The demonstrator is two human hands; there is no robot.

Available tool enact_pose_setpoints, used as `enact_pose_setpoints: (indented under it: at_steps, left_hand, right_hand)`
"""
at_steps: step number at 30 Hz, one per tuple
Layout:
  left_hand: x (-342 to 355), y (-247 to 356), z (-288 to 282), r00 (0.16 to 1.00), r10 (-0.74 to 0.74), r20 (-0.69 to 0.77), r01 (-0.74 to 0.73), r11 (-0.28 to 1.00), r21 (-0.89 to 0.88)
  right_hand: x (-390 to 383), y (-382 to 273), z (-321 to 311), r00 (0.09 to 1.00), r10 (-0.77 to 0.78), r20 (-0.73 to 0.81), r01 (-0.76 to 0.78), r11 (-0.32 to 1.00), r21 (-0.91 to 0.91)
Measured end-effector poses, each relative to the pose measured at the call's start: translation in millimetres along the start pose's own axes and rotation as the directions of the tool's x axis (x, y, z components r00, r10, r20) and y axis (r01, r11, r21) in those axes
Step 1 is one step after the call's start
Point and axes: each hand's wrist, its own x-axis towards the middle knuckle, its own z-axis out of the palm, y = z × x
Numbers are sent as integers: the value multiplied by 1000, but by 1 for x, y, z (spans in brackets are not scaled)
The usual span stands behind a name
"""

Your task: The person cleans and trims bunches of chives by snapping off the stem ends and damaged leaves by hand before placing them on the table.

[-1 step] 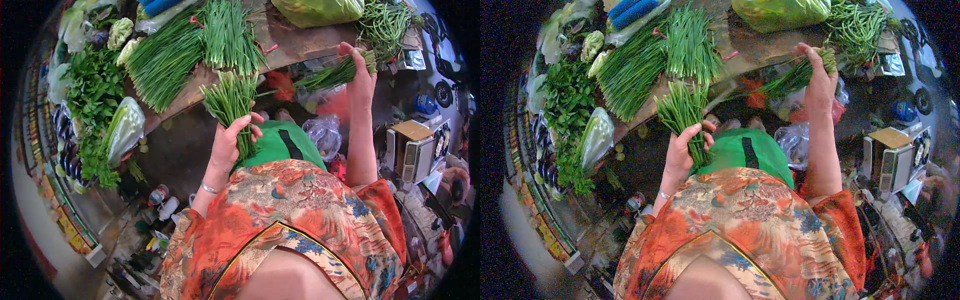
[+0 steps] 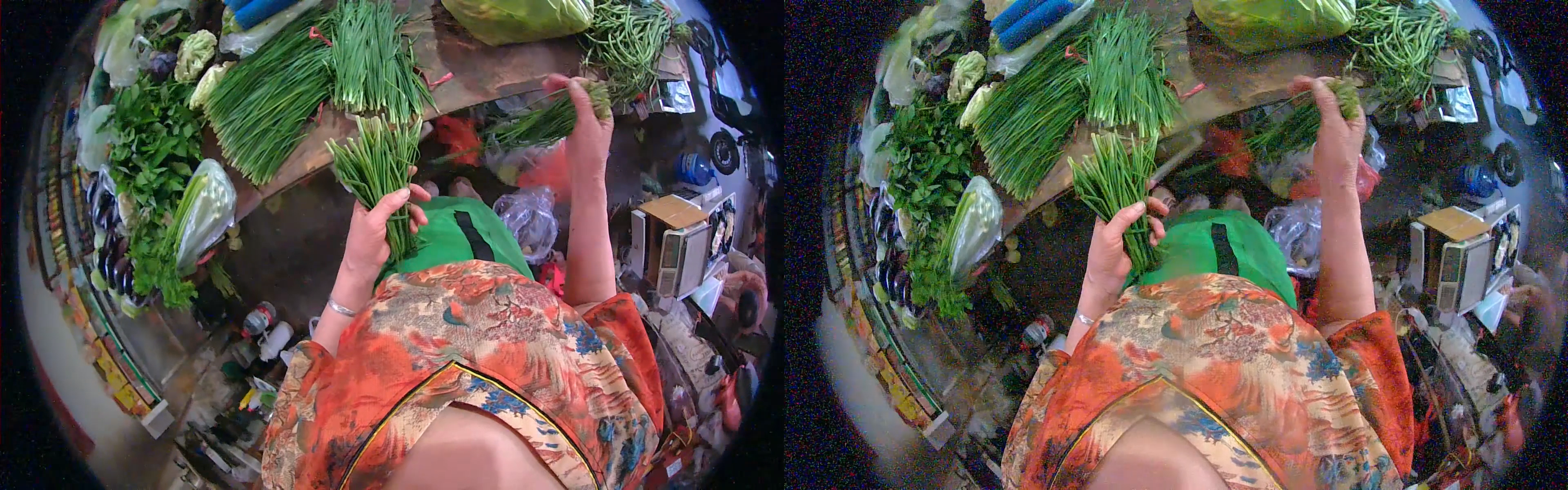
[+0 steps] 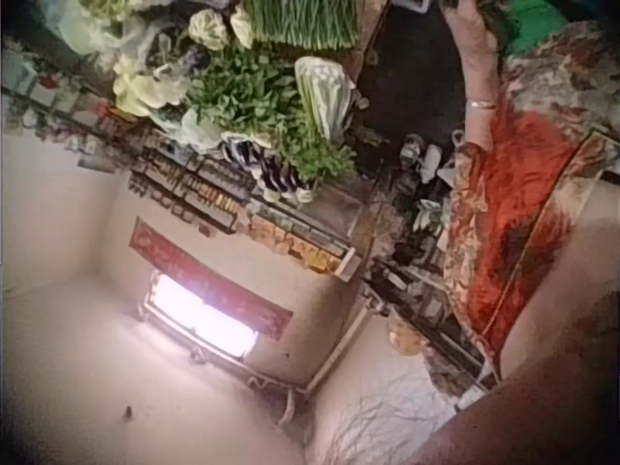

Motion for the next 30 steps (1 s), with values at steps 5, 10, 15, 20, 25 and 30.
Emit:
enact_pose_setpoints:
  at_steps: [5, 10, 15, 20, 25, 30]
  left_hand:
    - [2, 0, 2, 996, -8, 92, 5, 999, 34]
    - [1, -1, 7, 996, -3, 91, -6, 996, 92]
    - [-2, -3, 5, 993, 76, -89, -66, 991, 112]
    - [2, -9, -3, 984, 134, -118, -143, 987, -71]
    - [2, -9, -4, 981, 123, -149, -138, 986, -96]
    - [3, -8, -2, 977, 123, -173, -136, 989, -60]
  right_hand:
    - [-32, 31, 19, 870, 268, 414, -151, 944, -294]
    - [-69, 49, 48, 669, 487, 561, -462, 864, -199]
    - [-72, 52, 50, 676, 488, 552, -425, 870, -250]
    - [-77, 51, 50, 641, 508, 575, -418, 860, -294]
    - [-75, 46, 53, 699, 447, 558, -367, 894, -256]
    - [-75, 37, 52, 710, 357, 607, -146, 918, -369]
